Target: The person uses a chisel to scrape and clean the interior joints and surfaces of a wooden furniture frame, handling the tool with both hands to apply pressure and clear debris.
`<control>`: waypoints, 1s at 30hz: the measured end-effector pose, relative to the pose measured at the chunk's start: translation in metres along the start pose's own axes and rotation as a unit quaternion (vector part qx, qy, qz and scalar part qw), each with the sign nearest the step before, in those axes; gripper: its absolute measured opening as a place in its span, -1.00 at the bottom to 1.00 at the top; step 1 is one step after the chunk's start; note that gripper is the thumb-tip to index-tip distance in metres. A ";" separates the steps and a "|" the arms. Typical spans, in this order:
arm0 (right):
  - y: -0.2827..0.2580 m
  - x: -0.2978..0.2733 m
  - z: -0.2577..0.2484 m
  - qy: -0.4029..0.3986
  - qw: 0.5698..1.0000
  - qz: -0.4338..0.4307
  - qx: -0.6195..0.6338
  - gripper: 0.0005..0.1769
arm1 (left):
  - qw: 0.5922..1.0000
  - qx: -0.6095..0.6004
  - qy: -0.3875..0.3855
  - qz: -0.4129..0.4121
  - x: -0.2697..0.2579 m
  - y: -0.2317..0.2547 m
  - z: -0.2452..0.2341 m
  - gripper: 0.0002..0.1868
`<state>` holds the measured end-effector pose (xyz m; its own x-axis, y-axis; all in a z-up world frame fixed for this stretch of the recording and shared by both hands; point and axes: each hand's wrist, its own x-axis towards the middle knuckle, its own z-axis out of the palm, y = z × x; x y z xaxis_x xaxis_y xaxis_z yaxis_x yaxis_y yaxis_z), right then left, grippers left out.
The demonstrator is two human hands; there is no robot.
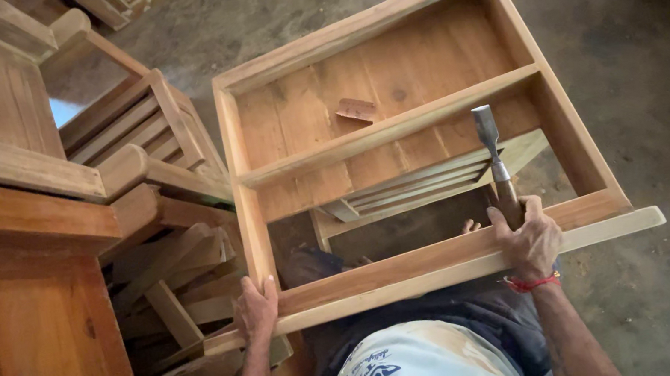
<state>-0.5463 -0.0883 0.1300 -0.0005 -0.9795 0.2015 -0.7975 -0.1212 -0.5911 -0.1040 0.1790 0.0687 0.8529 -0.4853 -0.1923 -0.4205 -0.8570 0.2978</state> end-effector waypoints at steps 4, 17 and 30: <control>-0.003 -0.001 -0.002 0.008 1.000 0.003 -0.012 -0.52 | 1.000 0.024 0.007 0.010 -0.001 0.002 -0.003 -0.47; -0.006 0.001 -0.005 -0.009 1.000 0.022 -0.015 -0.53 | 0.997 -0.010 -0.071 -0.042 -0.003 0.011 -0.015 -0.48; 0.002 0.008 -0.001 -0.003 1.000 0.019 -0.012 -0.49 | 0.998 -0.060 -0.012 0.023 0.012 -0.011 0.012 -0.43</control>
